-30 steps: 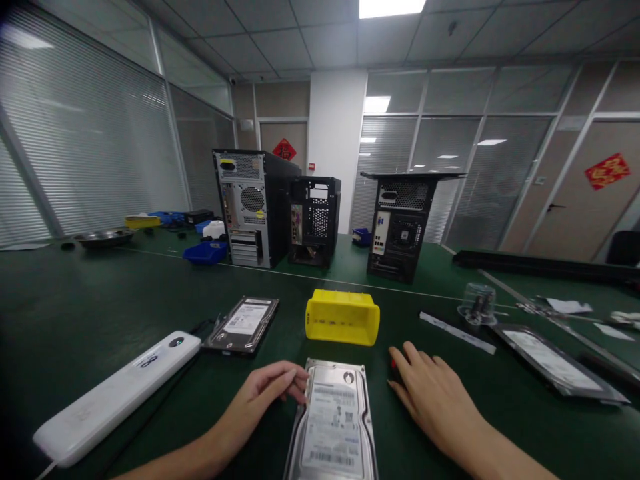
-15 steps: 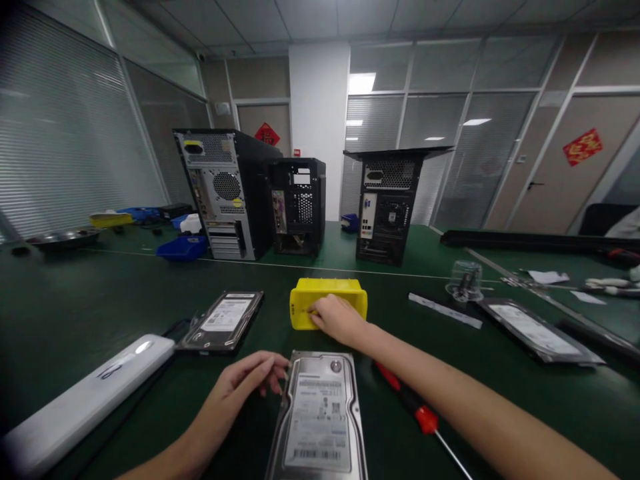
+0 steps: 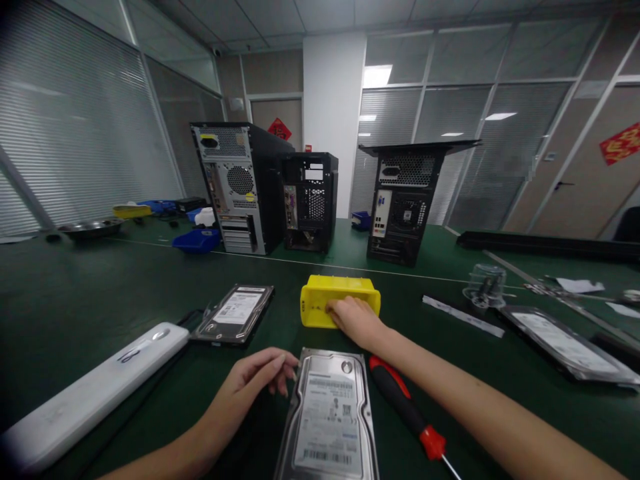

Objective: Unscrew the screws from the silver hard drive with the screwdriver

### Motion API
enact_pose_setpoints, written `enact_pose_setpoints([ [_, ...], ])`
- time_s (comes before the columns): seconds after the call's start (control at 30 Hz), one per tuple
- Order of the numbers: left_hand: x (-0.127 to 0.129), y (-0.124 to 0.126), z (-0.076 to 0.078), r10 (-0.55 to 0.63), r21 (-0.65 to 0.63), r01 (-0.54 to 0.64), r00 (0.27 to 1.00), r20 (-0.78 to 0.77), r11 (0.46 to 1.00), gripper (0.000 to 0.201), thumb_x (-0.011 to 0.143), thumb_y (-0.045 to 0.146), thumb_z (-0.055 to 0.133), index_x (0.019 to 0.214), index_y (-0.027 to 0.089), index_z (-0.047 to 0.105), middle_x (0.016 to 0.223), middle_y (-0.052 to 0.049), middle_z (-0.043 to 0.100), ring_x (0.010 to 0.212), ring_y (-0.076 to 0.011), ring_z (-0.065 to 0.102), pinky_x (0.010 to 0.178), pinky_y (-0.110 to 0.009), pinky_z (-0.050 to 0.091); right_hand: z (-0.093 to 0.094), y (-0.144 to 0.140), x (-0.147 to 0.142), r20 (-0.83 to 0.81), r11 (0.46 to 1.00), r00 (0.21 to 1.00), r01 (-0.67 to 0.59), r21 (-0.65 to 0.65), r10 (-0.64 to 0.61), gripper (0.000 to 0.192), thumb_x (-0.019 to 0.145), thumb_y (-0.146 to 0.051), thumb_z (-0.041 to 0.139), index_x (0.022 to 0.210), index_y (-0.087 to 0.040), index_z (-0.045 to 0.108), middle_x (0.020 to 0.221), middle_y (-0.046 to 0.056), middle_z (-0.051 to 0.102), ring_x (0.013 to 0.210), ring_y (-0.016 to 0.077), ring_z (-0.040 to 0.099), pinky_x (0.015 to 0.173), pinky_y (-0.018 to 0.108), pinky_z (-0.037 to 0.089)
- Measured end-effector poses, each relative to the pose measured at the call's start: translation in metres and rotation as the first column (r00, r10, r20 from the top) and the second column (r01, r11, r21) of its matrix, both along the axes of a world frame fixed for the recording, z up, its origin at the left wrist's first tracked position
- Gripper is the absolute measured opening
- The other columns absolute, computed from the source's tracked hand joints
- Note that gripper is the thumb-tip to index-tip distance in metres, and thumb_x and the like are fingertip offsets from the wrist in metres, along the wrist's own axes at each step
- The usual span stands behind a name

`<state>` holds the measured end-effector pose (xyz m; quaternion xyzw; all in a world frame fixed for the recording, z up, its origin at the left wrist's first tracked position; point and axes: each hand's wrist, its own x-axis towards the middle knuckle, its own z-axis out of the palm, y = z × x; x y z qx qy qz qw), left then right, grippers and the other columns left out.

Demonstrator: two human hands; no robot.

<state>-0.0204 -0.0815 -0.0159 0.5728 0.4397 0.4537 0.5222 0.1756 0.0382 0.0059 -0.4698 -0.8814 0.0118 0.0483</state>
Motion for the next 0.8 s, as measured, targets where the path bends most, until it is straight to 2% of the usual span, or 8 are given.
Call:
enact_pose_setpoints([
  [0.17,0.0002,0.0005,-0.0023,-0.007,0.014,0.006,0.999,0.038,1.000,0.034,0.085,0.043,0.052,0.087,0.012,0.067,0.074,-0.003,0.061,0.064,-0.0123,0.053,0.064,-0.023,0.041,-0.0035,0.0003,0.0042,-0.001,1.000,1.000,-0.007,0.020,0.007,0.035,0.095,-0.028,0.039,0.121,-0.019,0.061,0.107,0.013,0.071,0.097,0.0232,0.068,0.082,0.029,0.048],
  [0.3,-0.0001,-0.0003,-0.0032,-0.008,0.021,0.007,0.999,0.036,1.000,0.033,0.086,0.041,0.052,0.089,0.012,0.067,0.075,-0.003,0.061,0.064,-0.0120,0.053,0.064,-0.023,0.041,-0.0055,-0.0017,0.0020,0.023,0.999,1.000,-0.020,0.033,0.019,0.036,0.095,-0.030,0.039,0.118,-0.020,0.065,0.105,0.013,0.072,0.097,0.0235,0.068,0.084,0.030,0.048],
  [0.8,0.0002,-0.0026,0.0009,-0.011,0.004,0.011,1.000,0.008,1.000,0.036,0.085,0.046,0.052,0.089,0.013,0.068,0.076,-0.004,0.061,0.066,-0.0135,0.053,0.065,-0.025,0.042,0.0005,-0.0079,0.0036,0.103,0.990,0.989,-0.111,0.089,0.102,0.038,0.096,-0.030,0.037,0.121,-0.023,0.064,0.101,0.015,0.074,0.087,0.0292,0.072,0.071,0.035,0.052],
])
